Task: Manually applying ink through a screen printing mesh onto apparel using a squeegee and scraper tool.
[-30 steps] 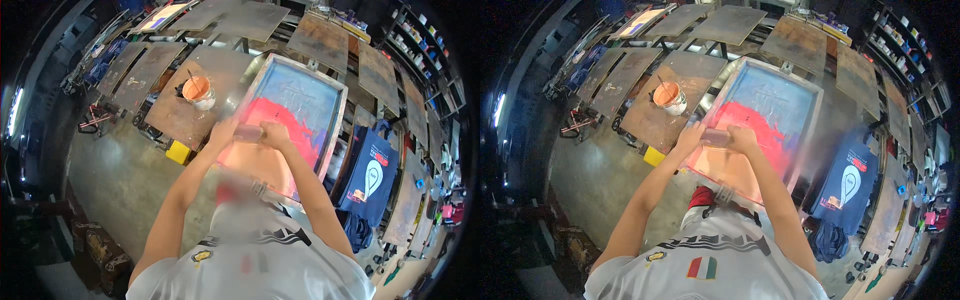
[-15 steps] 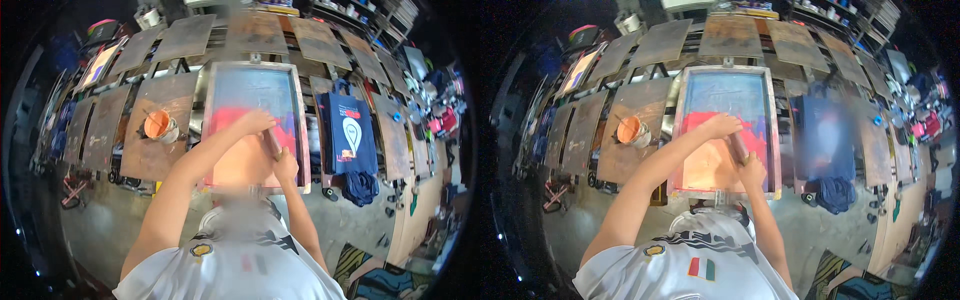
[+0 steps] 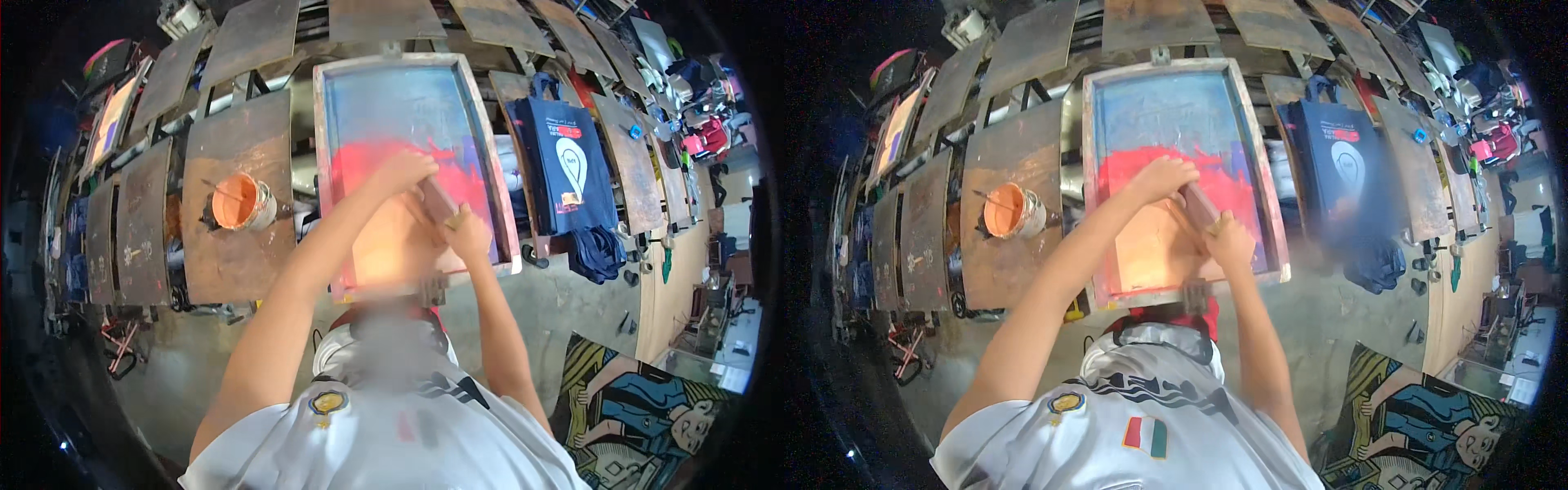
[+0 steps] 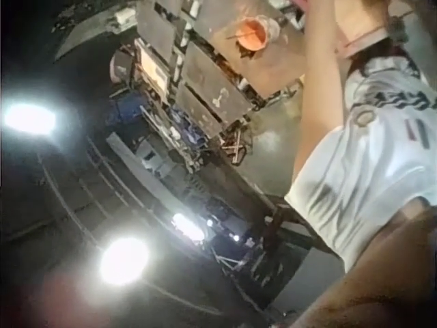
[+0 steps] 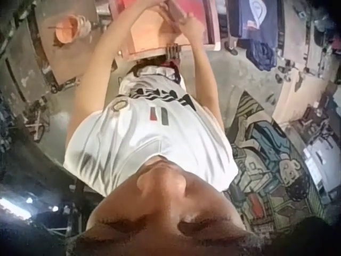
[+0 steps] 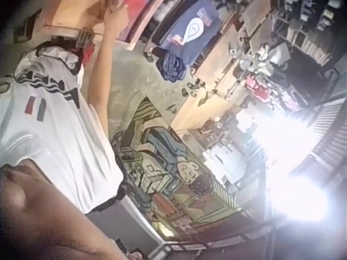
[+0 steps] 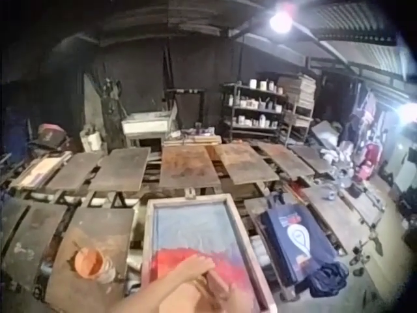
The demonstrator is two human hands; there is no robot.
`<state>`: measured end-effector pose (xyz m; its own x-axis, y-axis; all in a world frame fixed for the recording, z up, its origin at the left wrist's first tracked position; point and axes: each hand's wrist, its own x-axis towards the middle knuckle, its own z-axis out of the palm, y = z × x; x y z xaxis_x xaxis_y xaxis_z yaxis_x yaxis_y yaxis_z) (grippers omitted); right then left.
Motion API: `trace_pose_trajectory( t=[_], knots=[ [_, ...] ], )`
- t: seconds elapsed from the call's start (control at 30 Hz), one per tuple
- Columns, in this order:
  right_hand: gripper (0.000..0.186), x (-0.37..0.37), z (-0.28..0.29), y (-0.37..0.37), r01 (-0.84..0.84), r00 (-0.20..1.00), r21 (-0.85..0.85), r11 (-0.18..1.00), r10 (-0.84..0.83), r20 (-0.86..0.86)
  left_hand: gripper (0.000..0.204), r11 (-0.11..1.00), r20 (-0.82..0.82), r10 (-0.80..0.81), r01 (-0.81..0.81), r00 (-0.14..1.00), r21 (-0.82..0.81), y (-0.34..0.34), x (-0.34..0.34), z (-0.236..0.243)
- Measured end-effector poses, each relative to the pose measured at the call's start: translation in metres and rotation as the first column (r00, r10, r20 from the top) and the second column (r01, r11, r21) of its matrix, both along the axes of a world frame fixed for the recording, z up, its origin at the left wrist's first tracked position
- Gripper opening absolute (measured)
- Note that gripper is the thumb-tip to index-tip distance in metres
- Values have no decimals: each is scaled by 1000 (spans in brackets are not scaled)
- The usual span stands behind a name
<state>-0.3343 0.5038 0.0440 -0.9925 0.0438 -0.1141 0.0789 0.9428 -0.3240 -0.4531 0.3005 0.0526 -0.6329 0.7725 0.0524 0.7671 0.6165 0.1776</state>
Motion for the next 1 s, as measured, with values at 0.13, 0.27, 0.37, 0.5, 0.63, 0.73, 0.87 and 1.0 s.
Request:
trace_pose_trajectory(
  t=[0.13,0.27,0.37,0.5,0.63,0.73,0.87,1.0],
  knots=[
    [42,-12,6,-21,-230,968,72,971,236,-86,51,951,49,161,-169,986,257,-50,35,-17],
    [37,-21,19,-41,-405,908,96,909,413,-71,49,854,0,310,-279,951,439,-74,82,-24],
    [33,-19,26,-49,-498,861,117,859,506,-56,47,784,-8,453,-394,891,479,-77,114,-31],
    [33,-1,8,-52,-528,818,198,826,557,-140,45,738,2,591,-542,806,403,-74,152,-40],
    [22,19,10,-49,-523,838,153,839,539,-91,45,746,135,600,-612,789,261,-75,167,-30],
    [17,9,16,-44,-458,878,98,883,467,-104,47,834,64,508,-509,859,213,-76,132,-16],
    [42,-4,18,-32,-413,906,115,904,421,-55,53,900,-79,313,-269,946,343,-73,74,-46],
    [48,-3,9,-5,-190,981,77,979,192,-18,53,956,13,248,-247,969,157,-26,47,-15]
  ],
)
